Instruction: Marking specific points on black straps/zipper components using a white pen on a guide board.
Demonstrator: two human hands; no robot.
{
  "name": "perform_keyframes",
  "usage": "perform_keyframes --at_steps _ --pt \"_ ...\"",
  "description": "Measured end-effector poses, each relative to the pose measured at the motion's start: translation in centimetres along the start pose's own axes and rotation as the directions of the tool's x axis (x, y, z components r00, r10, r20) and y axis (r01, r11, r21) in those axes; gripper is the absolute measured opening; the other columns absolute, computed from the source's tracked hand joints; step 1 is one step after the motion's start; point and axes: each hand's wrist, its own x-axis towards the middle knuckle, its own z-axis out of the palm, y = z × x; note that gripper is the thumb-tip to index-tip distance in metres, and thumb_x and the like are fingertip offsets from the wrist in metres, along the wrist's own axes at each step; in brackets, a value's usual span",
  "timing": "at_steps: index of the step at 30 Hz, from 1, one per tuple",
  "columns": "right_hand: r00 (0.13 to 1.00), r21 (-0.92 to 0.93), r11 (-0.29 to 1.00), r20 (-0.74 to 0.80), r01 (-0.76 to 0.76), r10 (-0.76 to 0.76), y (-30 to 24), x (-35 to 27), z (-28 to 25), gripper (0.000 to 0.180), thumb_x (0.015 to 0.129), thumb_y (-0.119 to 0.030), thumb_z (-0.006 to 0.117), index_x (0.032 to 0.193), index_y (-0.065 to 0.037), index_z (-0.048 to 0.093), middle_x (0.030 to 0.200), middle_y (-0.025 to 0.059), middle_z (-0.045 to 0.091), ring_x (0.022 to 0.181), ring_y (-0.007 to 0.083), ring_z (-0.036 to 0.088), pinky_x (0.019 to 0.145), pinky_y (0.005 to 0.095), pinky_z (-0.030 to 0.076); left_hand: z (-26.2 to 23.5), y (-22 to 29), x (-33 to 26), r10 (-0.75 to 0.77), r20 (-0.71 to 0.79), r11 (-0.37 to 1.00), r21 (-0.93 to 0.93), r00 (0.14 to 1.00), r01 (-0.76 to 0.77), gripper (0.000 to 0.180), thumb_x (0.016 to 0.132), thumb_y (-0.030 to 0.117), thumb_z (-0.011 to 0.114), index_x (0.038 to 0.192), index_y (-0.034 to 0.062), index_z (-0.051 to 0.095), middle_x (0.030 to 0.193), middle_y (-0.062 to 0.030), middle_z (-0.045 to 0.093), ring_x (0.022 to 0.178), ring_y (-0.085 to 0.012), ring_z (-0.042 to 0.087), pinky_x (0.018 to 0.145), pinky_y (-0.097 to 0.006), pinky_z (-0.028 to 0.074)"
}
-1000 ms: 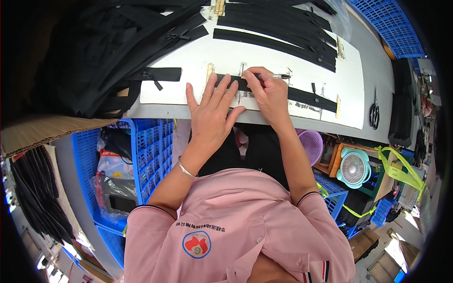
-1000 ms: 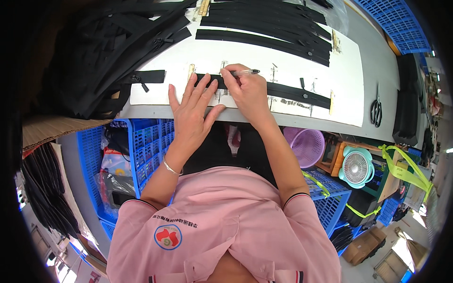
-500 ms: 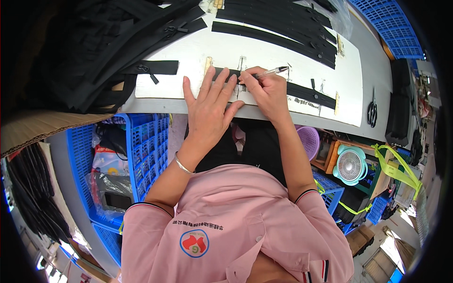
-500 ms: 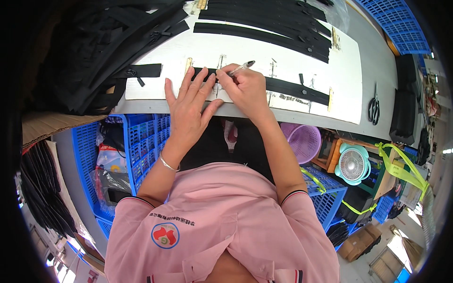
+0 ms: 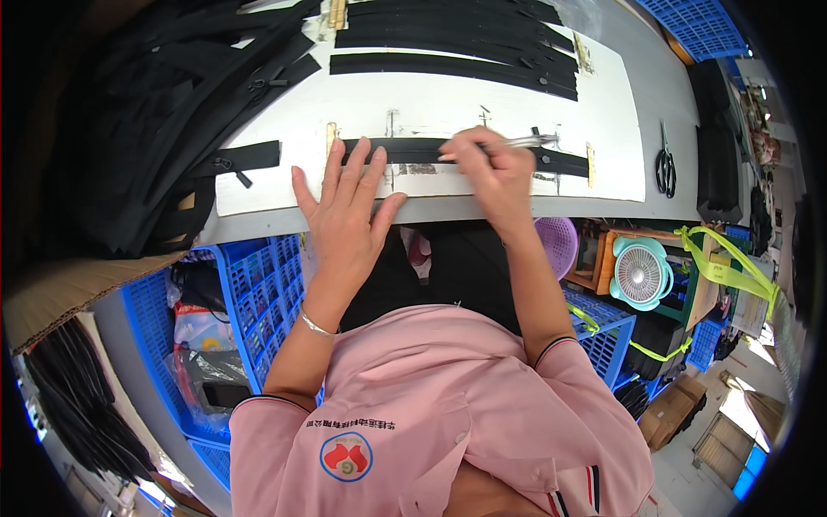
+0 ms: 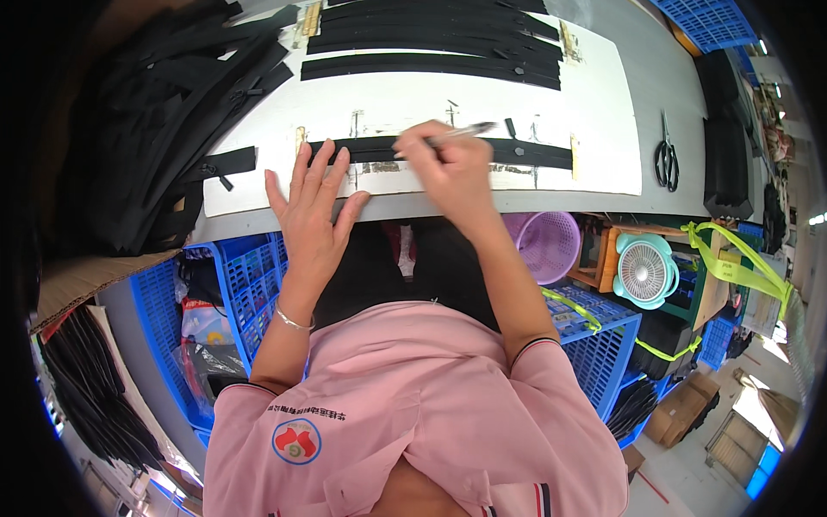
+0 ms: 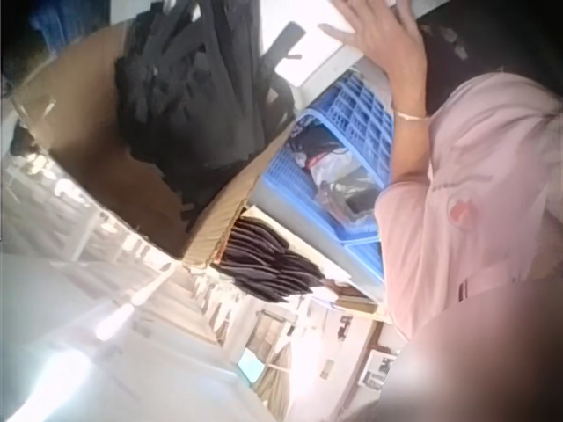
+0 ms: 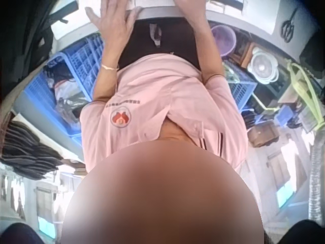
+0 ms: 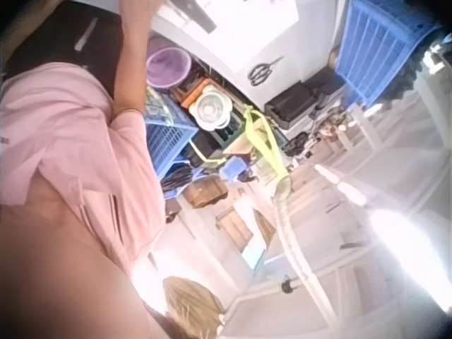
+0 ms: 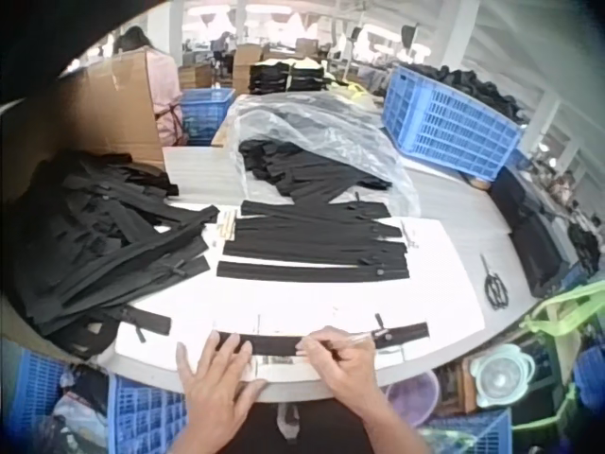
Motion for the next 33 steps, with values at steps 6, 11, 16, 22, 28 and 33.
perform_keyframes --at_steps 6,11,16,22,28,33 --pt "0.98 -0.184 0.977 -0.182 -0.108 0.074 2.8 -0.2 -4.2 0.017 0.098 -0.013 0.068 0.094 0.002 0.075 0.074 0.0046 0.071 0.062 0.0061 0.058 0.056 0.0242 0.044 -0.1 0.2 0.3 0.021 0.018 1.0 -0.002 1.0 -0.021 0.054 0.094 0.033 0.074 0.144 0.0154 0.062 0.153 -0.0059 0.055 0.15 -0.0286 0.039 0.124 -0.06 0.007" --pt "0.977 -0.173 0.966 -0.126 -0.19 0.17 2.7 -0.2 -4.3 0.019 0.101 -0.015 0.065 0.097 0.0 0.075 0.077 0.0003 0.068 0.069 0.0044 0.055 0.063 0.0215 0.043 -0.7 2.0 0.9 0.027 0.031 0.991 -0.13 0.999 -0.023 0.065 0.092 0.034 0.075 0.15 0.011 0.054 0.156 -0.0106 0.05 0.151 -0.0322 0.037 0.122 -0.066 0.005" --pt "0.976 -0.181 0.965 -0.133 -0.192 0.169 2.8 -0.1 -4.2 0.018 0.1 -0.014 0.066 0.097 0.002 0.075 0.079 0.0021 0.071 0.07 0.0052 0.057 0.064 0.0224 0.046 1.2 5.3 2.1 0.186 0.084 0.946 -0.285 0.979 -0.155 0.067 0.09 0.034 0.076 0.15 0.0121 0.055 0.157 -0.01 0.05 0.149 -0.0302 0.04 0.123 -0.062 0.003" --pt "0.988 -0.214 0.976 -0.151 -0.043 0.011 3.6 0.0 -4.0 0.017 0.096 -0.014 0.07 0.093 0.001 0.075 0.067 0.0083 0.067 0.056 0.0091 0.058 0.054 0.0265 0.044 2.8 6.4 2.6 0.183 0.091 0.961 -0.224 0.979 -0.159 0.055 0.091 0.033 0.075 0.139 0.0098 0.064 0.148 -0.0088 0.057 0.139 -0.0273 0.049 0.123 -0.06 0.009" --pt "0.991 -0.105 0.994 -0.133 -0.003 -0.011 3.9 -0.5 -4.1 0.017 0.095 -0.014 0.07 0.089 0.001 0.074 0.065 0.0081 0.066 0.054 0.0104 0.058 0.053 0.0274 0.045 2.7 6.4 2.7 0.184 0.079 0.96 -0.228 0.98 -0.162 0.052 0.091 0.031 0.076 0.136 0.0092 0.066 0.147 -0.0079 0.058 0.139 -0.0269 0.05 0.123 -0.059 0.01" --pt "0.996 -0.189 0.978 -0.023 -0.088 0.085 3.5 -0.5 -5.0 0.019 0.096 -0.011 0.066 0.088 0.004 0.074 0.075 0.0072 0.073 0.066 0.0106 0.066 0.062 0.0267 0.05 3.0 6.4 2.8 0.193 0.062 0.955 -0.239 0.979 -0.173 0.05 0.091 0.031 0.074 0.134 0.0069 0.066 0.143 -0.0087 0.059 0.137 -0.0255 0.05 0.122 -0.063 0.008"
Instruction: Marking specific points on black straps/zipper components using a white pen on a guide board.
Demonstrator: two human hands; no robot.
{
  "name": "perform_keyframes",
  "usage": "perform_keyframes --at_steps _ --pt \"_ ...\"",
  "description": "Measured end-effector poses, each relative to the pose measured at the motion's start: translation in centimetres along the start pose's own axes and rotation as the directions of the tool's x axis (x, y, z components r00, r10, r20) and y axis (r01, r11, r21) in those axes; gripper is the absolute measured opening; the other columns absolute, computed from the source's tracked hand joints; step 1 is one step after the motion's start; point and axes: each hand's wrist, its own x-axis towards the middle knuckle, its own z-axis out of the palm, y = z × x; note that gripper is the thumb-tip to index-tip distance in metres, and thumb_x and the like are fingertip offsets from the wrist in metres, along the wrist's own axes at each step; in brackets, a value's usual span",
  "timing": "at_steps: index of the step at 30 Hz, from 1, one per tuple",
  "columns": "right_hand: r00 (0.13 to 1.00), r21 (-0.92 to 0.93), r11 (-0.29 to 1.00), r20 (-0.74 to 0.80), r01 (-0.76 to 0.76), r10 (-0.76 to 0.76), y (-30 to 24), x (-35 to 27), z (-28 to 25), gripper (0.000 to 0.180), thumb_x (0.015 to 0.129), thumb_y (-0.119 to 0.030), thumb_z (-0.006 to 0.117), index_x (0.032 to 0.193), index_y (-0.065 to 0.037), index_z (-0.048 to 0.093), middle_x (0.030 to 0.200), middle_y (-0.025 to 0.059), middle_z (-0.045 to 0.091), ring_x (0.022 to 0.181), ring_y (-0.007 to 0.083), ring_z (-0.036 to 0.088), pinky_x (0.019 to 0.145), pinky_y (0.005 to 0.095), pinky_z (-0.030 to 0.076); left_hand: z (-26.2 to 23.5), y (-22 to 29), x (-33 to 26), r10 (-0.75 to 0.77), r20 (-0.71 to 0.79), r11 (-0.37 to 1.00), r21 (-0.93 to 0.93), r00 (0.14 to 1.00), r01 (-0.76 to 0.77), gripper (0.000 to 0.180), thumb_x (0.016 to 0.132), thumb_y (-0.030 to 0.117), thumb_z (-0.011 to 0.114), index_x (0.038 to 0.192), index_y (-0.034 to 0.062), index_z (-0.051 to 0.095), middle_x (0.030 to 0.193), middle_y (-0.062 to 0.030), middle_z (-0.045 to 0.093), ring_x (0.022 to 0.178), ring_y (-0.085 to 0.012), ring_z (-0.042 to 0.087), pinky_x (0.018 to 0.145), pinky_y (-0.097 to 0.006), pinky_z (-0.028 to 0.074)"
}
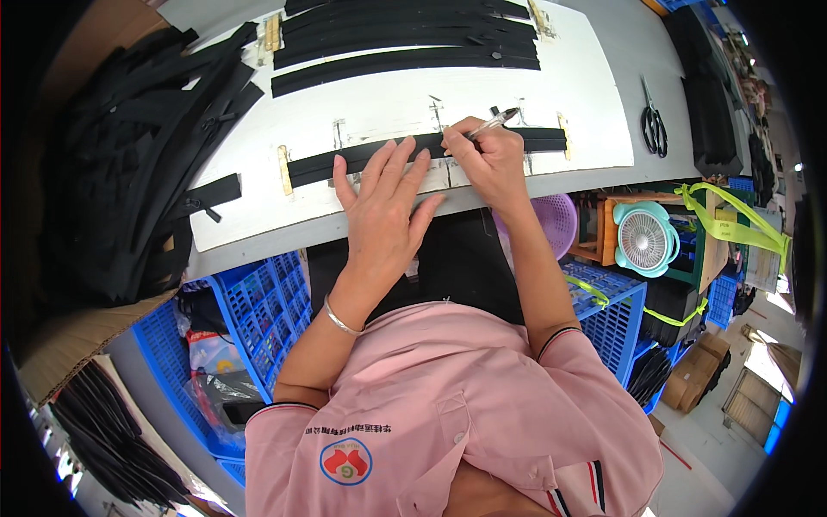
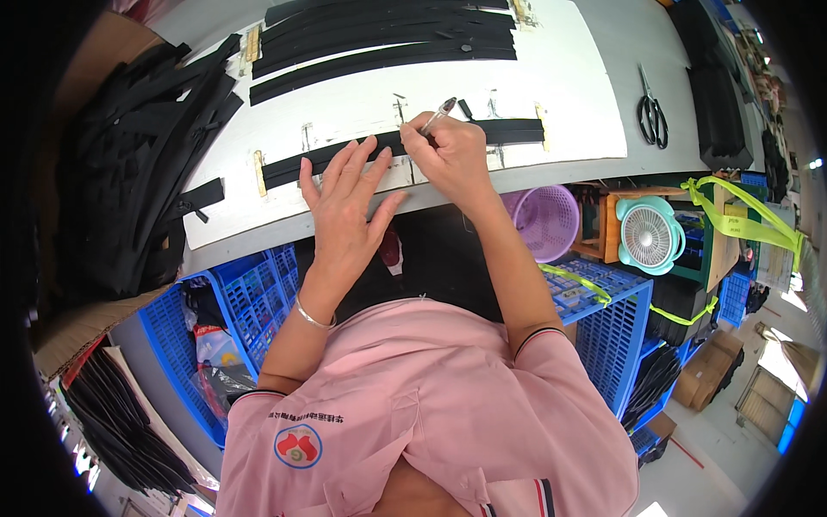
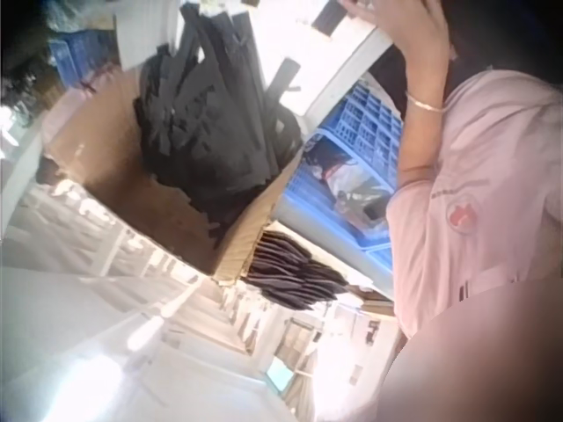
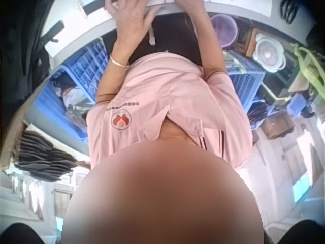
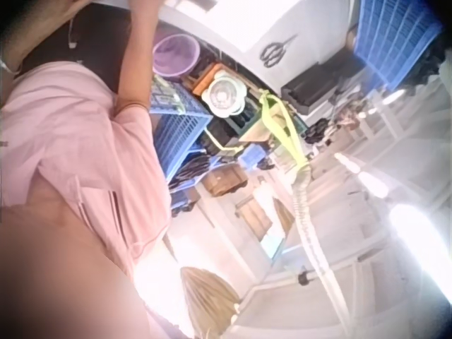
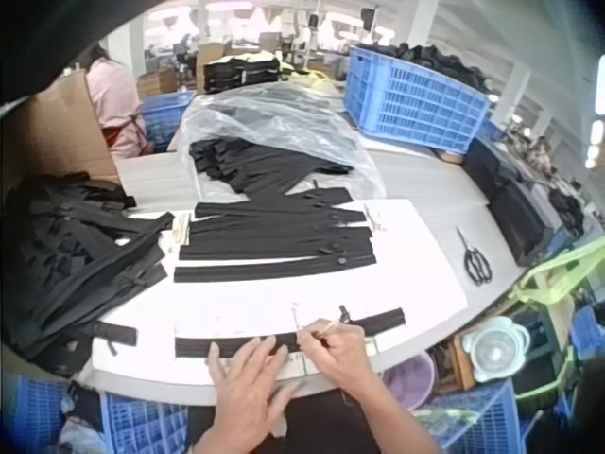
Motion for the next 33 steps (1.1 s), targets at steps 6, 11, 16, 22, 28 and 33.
perform_keyframes --at_steps 6,11,16,22,28,33 --pt "0.996 -0.033 0.996 -0.007 0.085 -0.085 0.1 -0.1 0.1 0.018 0.093 -0.012 0.067 0.086 0.003 0.074 0.071 0.0077 0.071 0.063 0.0108 0.064 0.06 0.0272 0.049 0.1 0.2 0.1 0.0 0.006 1.0 0.031 1.0 0.0 0.049 0.091 0.031 0.076 0.133 0.0078 0.067 0.143 -0.008 0.059 0.137 -0.0252 0.05 0.122 -0.061 0.009" --pt "0.994 0.264 0.964 -0.097 -0.019 0.046 -0.7 -1.1 -3.3 0.016 0.09 -0.007 0.064 0.082 0.003 0.073 0.073 0.0067 0.072 0.062 0.0102 0.064 0.06 0.0266 0.05 0.2 0.1 -0.1 -0.005 0.02 0.999 0.05 1.0 0.004 0.05 0.09 0.03 0.077 0.134 0.0085 0.067 0.144 -0.0082 0.06 0.138 -0.0262 0.05 0.122 -0.059 0.009" --pt "0.934 0.162 0.979 -0.313 -0.127 0.173 2.1 -0.6 -8.5 0.019 0.1 -0.012 0.063 0.093 0.001 0.074 0.079 0.0014 0.07 0.074 0.0048 0.061 0.065 0.0203 0.047 0.1 0.3 0.1 -0.005 0.019 0.998 0.061 1.0 0.004 0.049 0.089 0.029 0.079 0.132 0.008 0.069 0.144 -0.0095 0.06 0.138 -0.0277 0.05 0.122 -0.059 0.009" --pt "0.949 0.108 0.991 -0.297 -0.075 0.104 4.9 -0.6 -8.3 0.017 0.099 -0.013 0.066 0.095 0.002 0.074 0.078 0.0038 0.072 0.071 0.0057 0.061 0.063 0.0229 0.047 1.6 2.1 1.7 -0.003 -0.057 1.0 -0.004 0.998 0.003 0.041 0.088 0.024 0.08 0.125 0.0072 0.071 0.14 -0.0105 0.062 0.133 -0.0296 0.052 0.12 -0.058 0.017" --pt "0.967 0.072 0.993 -0.232 -0.092 0.107 5.4 -0.8 -8.4 0.016 0.101 -0.01 0.063 0.099 0.002 0.074 0.085 0.0036 0.072 0.074 0.0065 0.06 0.067 0.0229 0.049 5.8 5.7 7.4 0.193 -0.143 0.95 -0.22 0.971 -0.221 0.019 0.087 0.011 0.075 0.106 0.0057 0.074 0.112 -0.0064 0.069 0.112 -0.0278 0.06 0.114 -0.052 0.033" --pt "0.958 0.027 1.0 -0.286 -0.016 0.023 5.7 -0.5 -7.9 0.018 0.097 -0.017 0.07 0.092 -0.001 0.075 0.076 0.0074 0.072 0.06 0.0114 0.062 0.057 0.0275 0.047 8.3 5.7 8.7 0.188 -0.161 0.965 -0.155 0.969 -0.212 0.014 0.084 0.008 0.078 0.097 0.0057 0.078 0.106 -0.0039 0.071 0.103 -0.0245 0.062 0.099 -0.04 0.041"
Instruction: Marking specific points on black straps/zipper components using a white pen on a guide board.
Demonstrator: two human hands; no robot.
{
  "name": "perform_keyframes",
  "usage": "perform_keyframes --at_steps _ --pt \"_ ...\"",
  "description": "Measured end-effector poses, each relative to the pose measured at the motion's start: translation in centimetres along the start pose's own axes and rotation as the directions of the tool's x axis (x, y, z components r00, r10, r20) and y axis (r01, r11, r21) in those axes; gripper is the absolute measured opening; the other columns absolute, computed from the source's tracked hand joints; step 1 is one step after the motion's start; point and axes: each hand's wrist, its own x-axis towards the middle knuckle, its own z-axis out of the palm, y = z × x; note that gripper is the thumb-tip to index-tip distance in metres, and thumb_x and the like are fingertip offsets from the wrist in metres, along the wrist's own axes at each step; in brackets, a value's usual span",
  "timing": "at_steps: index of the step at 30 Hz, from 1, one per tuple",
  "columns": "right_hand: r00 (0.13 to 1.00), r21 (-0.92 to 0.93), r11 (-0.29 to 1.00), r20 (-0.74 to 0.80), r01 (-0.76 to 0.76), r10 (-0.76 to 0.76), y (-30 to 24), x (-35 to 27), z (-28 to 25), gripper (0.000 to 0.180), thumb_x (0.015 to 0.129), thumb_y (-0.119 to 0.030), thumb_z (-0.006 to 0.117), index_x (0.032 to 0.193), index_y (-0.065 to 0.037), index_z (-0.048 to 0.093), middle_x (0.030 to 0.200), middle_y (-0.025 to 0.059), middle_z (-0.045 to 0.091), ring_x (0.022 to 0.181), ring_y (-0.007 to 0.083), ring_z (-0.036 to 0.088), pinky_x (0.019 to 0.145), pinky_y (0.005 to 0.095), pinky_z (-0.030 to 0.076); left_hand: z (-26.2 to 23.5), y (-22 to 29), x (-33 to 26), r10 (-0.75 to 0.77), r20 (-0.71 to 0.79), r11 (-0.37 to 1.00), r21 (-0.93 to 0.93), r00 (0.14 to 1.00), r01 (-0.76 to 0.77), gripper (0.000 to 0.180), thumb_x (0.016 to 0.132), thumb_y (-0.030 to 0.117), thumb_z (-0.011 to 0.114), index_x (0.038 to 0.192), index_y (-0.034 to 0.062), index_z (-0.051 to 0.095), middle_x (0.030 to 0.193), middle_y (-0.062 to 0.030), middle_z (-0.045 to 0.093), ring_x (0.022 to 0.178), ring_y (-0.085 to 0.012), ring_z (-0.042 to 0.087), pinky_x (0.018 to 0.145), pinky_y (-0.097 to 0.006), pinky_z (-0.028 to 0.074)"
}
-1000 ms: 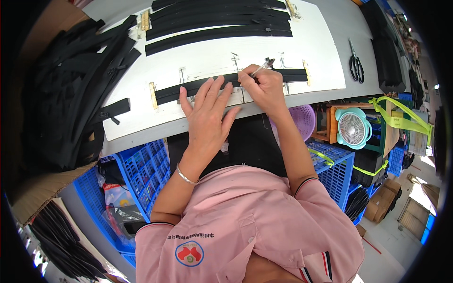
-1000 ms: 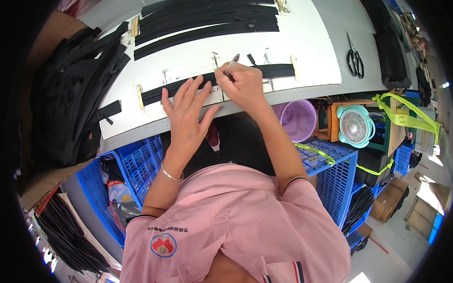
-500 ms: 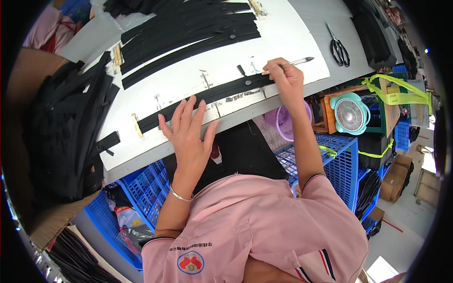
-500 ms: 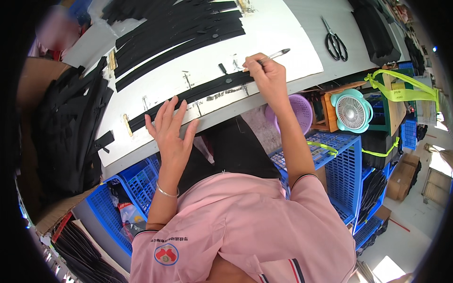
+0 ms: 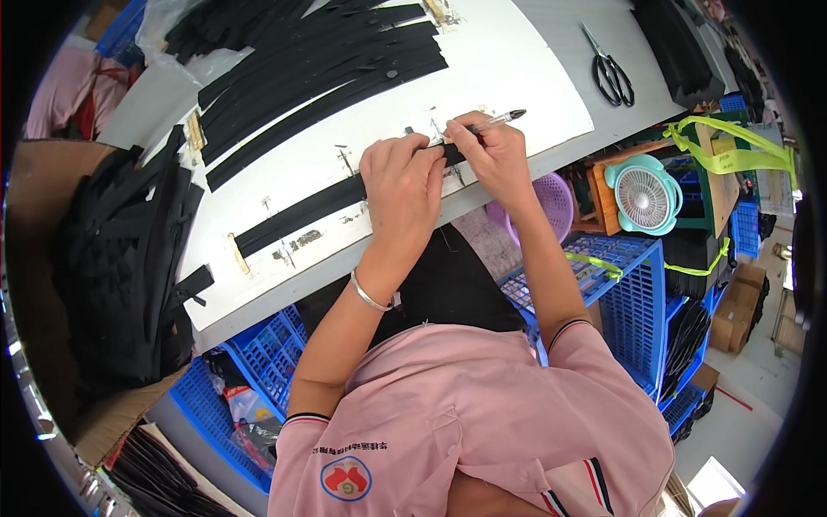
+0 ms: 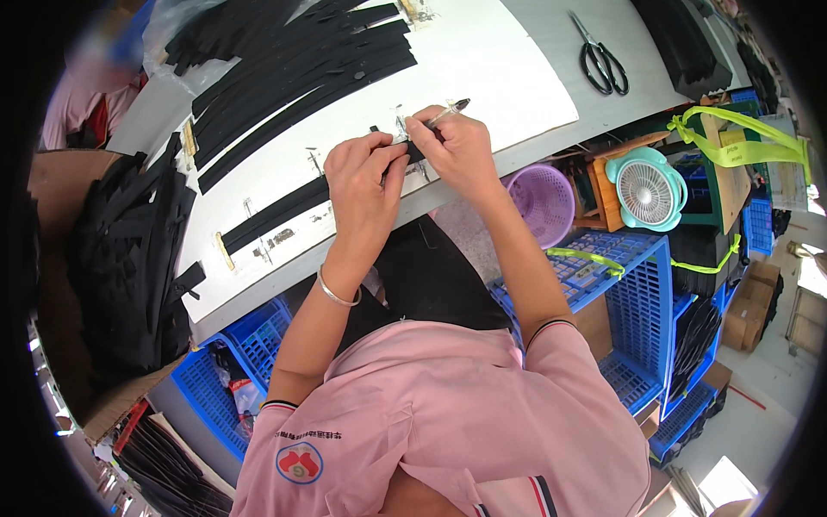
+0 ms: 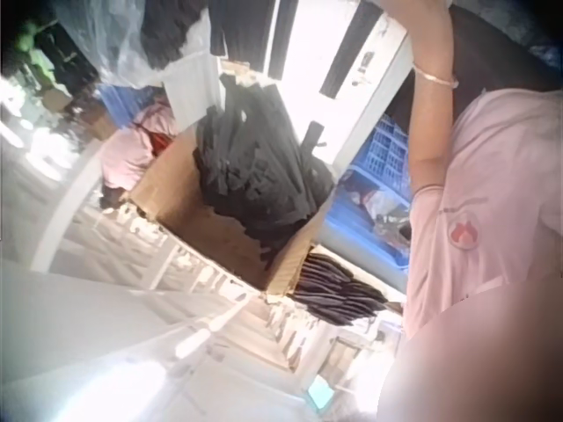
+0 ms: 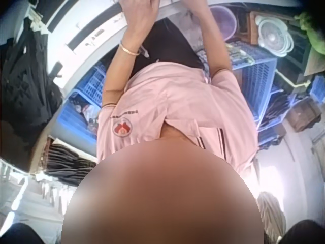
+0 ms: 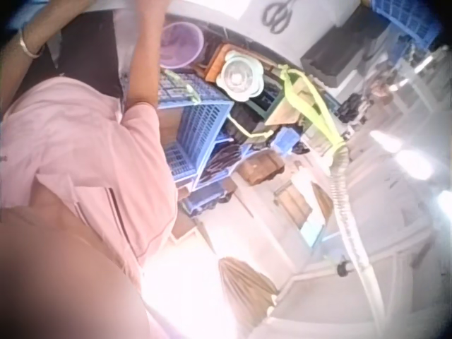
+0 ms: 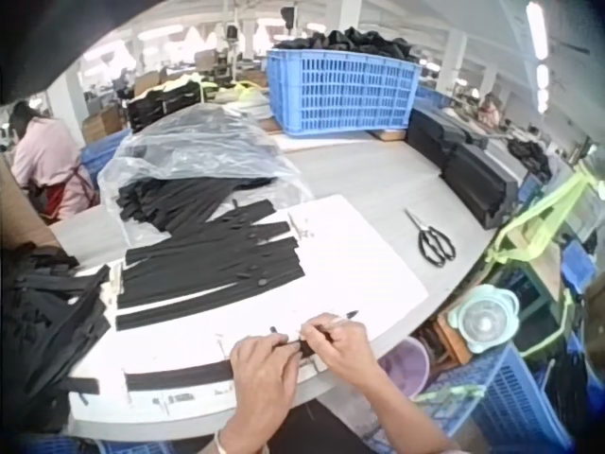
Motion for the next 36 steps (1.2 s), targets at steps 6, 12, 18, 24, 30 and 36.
perform_keyframes --at_steps 6,12,18,24,30,36 --pt "0.998 -0.134 0.991 0.068 0.014 -0.005 -1.1 0.1 -0.4 0.016 0.098 -0.011 0.067 0.097 0.004 0.074 0.077 0.006 0.071 0.069 0.0074 0.062 0.062 0.0241 0.049 0.1 0.1 -0.1 -0.022 -0.005 1.0 -0.004 1.0 0.022 0.014 0.082 0.008 0.079 0.096 0.006 0.079 0.104 -0.0033 0.071 0.104 -0.024 0.062 0.097 -0.039 0.041" --pt "0.998 -0.055 0.998 0.041 -0.042 0.045 -0.5 -0.3 -0.6 0.016 0.097 -0.011 0.068 0.093 0.003 0.074 0.076 0.0045 0.071 0.067 0.0081 0.061 0.06 0.0254 0.048 0.1 0.1 -0.2 -0.033 -0.004 0.999 -0.002 0.999 0.033 0.014 0.082 0.009 0.08 0.096 0.0063 0.079 0.103 -0.0033 0.071 0.103 -0.0235 0.062 0.096 -0.039 0.041" --pt "0.989 -0.045 0.999 0.144 -0.004 0.011 -0.4 -0.4 -1.4 0.015 0.095 -0.009 0.068 0.087 0.003 0.073 0.075 0.0038 0.07 0.067 0.008 0.061 0.06 0.025 0.047 0.4 0.0 -0.2 -0.032 -0.027 0.999 -0.039 0.999 0.031 0.013 0.081 0.008 0.08 0.094 0.0058 0.078 0.103 -0.0038 0.069 0.102 -0.0242 0.061 0.097 -0.04 0.041" --pt "0.989 -0.107 0.993 0.145 0.052 -0.037 -0.7 -0.3 -0.7 0.015 0.094 -0.01 0.068 0.086 0.002 0.073 0.073 0.0053 0.07 0.067 0.0098 0.063 0.061 0.0265 0.048 0.2 -0.6 -0.3 -0.027 -0.053 0.998 -0.058 0.998 0.024 0.015 0.078 0.008 0.08 0.092 0.0054 0.077 0.104 -0.0049 0.067 0.101 -0.0257 0.06 0.098 -0.043 0.041" --pt "0.987 -0.103 0.994 0.161 0.027 -0.01 -0.8 -0.3 -1.2 0.016 0.092 -0.011 0.067 0.083 0.002 0.071 0.07 0.0102 0.069 0.063 0.0158 0.066 0.061 0.0315 0.05 -1.3 0.5 -1.4 -0.036 0.026 0.997 0.074 0.999 0.034 0.034 0.085 0.012 0.074 0.119 0.0081 0.071 0.132 -0.0111 0.061 0.127 -0.0311 0.052 0.116 -0.057 0.028" --pt "0.994 0.152 0.988 -0.105 0.008 0.008 0.1 -1.5 -1.7 0.017 0.098 -0.009 0.064 0.09 0.004 0.072 0.077 0.0053 0.07 0.067 0.0081 0.059 0.062 0.0232 0.047 -4.5 -0.4 -3.6 -0.12 0.237 0.991 0.087 0.964 0.102 0.054 0.095 0.024 0.07 0.144 0.0065 0.056 0.156 -0.0204 0.042 0.149 -0.0377 0.034 0.119 -0.067 0.012"
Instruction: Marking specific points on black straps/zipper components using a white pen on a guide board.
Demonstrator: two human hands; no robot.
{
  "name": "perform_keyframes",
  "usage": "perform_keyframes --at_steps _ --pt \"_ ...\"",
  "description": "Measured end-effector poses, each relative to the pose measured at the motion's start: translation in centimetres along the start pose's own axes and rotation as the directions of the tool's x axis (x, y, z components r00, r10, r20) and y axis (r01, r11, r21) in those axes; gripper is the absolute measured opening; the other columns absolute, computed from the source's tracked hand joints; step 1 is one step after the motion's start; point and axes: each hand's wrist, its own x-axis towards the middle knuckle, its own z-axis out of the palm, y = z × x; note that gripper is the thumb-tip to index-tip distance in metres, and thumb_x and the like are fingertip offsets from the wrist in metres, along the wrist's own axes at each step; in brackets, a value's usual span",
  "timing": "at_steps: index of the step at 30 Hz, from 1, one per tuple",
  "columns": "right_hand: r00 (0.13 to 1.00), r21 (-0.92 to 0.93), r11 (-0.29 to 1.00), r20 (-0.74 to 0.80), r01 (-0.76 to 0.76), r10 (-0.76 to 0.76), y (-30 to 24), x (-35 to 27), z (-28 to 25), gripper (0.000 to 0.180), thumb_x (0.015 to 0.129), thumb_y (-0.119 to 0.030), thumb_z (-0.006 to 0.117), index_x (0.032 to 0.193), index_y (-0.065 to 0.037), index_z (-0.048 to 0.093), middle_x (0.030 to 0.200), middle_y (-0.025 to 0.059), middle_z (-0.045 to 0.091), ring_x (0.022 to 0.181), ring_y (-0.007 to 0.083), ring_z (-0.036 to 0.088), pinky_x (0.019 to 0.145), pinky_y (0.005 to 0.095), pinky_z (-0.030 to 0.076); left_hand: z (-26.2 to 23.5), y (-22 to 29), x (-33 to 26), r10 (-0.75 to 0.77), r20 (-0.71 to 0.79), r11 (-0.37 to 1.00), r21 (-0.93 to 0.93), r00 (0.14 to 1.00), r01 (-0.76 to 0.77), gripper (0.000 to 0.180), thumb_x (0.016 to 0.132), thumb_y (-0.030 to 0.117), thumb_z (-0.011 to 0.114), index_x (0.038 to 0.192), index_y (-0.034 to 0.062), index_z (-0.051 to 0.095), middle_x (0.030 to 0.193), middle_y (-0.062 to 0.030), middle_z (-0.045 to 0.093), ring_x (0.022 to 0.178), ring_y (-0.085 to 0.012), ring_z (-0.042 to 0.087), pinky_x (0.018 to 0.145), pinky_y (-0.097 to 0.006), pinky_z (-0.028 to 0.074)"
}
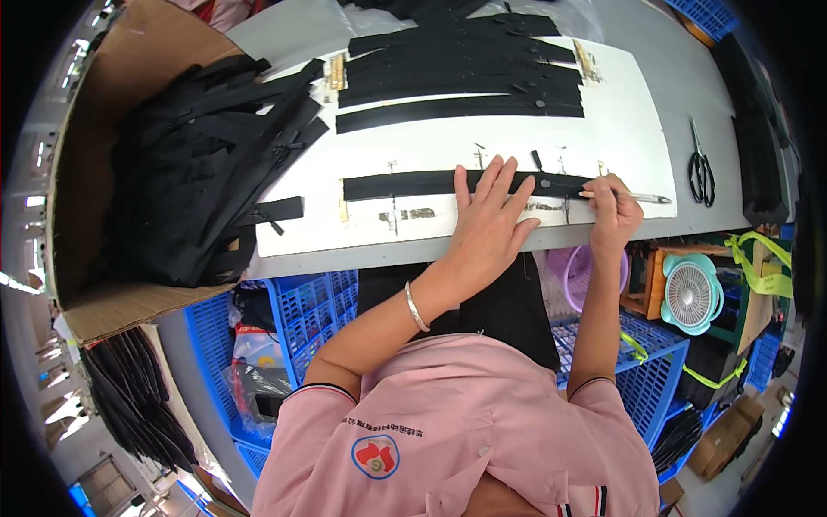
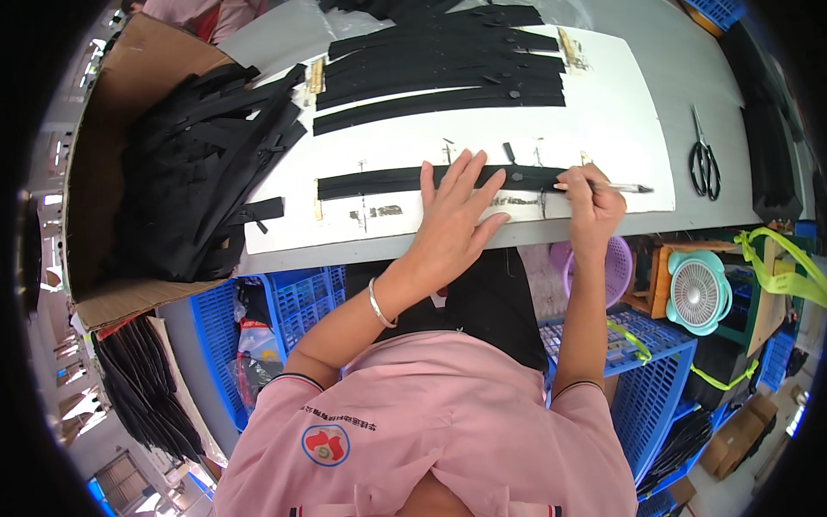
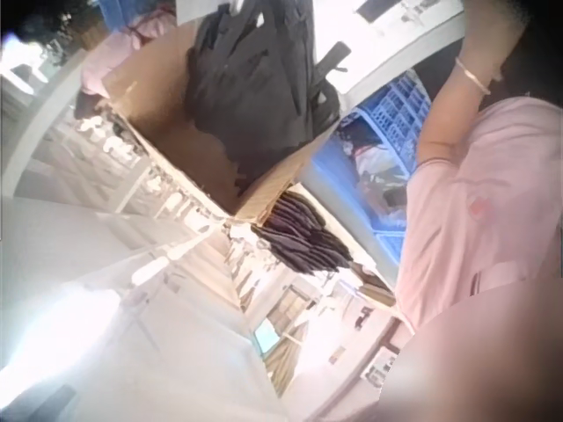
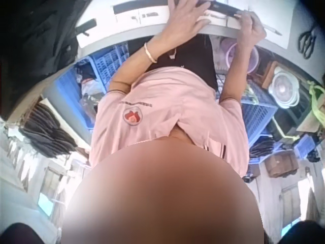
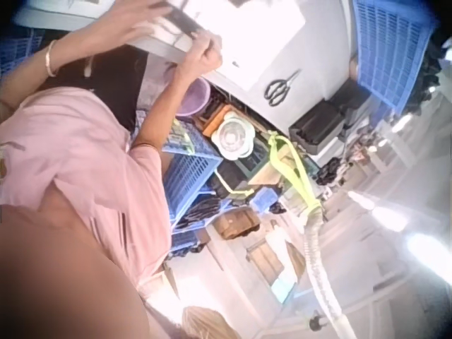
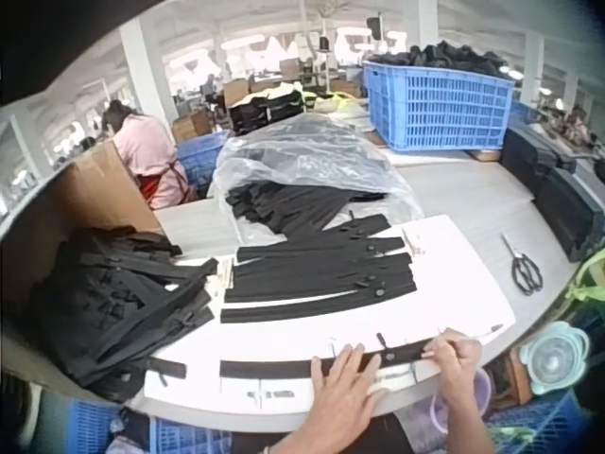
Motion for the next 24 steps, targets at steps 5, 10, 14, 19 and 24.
perform_keyframes --at_steps 5,10,14,19,24 --pt "0.997 0.079 0.996 -0.055 -0.049 0.054 0.8 0.1 0.4 0.017 0.1 -0.011 0.064 0.094 0.001 0.074 0.082 0.0044 0.072 0.068 0.0058 0.055 0.063 0.0211 0.045 0.2 -5.2 6.0 0.091 0.102 0.993 0.063 0.991 -0.098 0.061 0.1 0.036 0.065 0.15 0.0056 0.05 0.162 -0.0254 0.035 0.155 -0.0406 0.023 0.122 -0.067 0.008" --pt "0.991 0.071 0.99 -0.055 -0.119 0.123 0.7 0.3 0.5 0.017 0.101 -0.012 0.065 0.095 0.001 0.074 0.084 0.0037 0.072 0.07 0.005 0.055 0.065 0.0208 0.045 -2.7 -7.6 8.4 0.061 0.041 0.997 -0.039 0.997 -0.059 0.046 0.102 0.035 0.063 0.138 0.0059 0.064 0.155 -0.0244 0.045 0.151 -0.0418 0.034 0.123 -0.062 0.016" --pt "0.99 0.08 0.987 -0.024 -0.14 0.142 0.1 0.5 1.1 0.017 0.101 -0.012 0.065 0.094 0.0 0.074 0.085 0.003 0.072 0.071 0.0048 0.055 0.066 0.0205 0.044 -8.1 -11.5 4.3 -0.01 -0.23 0.981 0.189 0.973 0.054 0.03 0.096 0.024 0.071 0.121 0.0082 0.074 0.134 -0.015 0.066 0.13 -0.033 0.056 0.115 -0.051 0.034" --pt "0.988 0.045 0.988 -0.04 -0.148 0.15 0.0 0.5 0.8 0.018 0.101 -0.013 0.065 0.094 0.001 0.074 0.085 0.0027 0.072 0.07 0.0047 0.055 0.066 0.0206 0.044 -14.8 -17.6 -2.4 -0.146 -0.447 0.837 0.42 0.882 0.351 0.029 0.089 0.018 0.075 0.116 0.0068 0.073 0.127 -0.0115 0.069 0.122 -0.0316 0.059 0.108 -0.048 0.038" --pt "0.99 0.047 0.989 -0.018 -0.137 0.138 -0.2 0.7 1.2 0.017 0.101 -0.013 0.067 0.093 0.001 0.074 0.082 0.0018 0.071 0.069 0.0042 0.055 0.065 0.0209 0.044 -17.3 -19.9 -4.8 -0.285 -0.507 0.813 0.322 0.813 0.486 0.033 0.087 0.019 0.078 0.117 0.006 0.073 0.123 -0.0104 0.07 0.118 -0.032 0.06 0.102 -0.043 0.044"
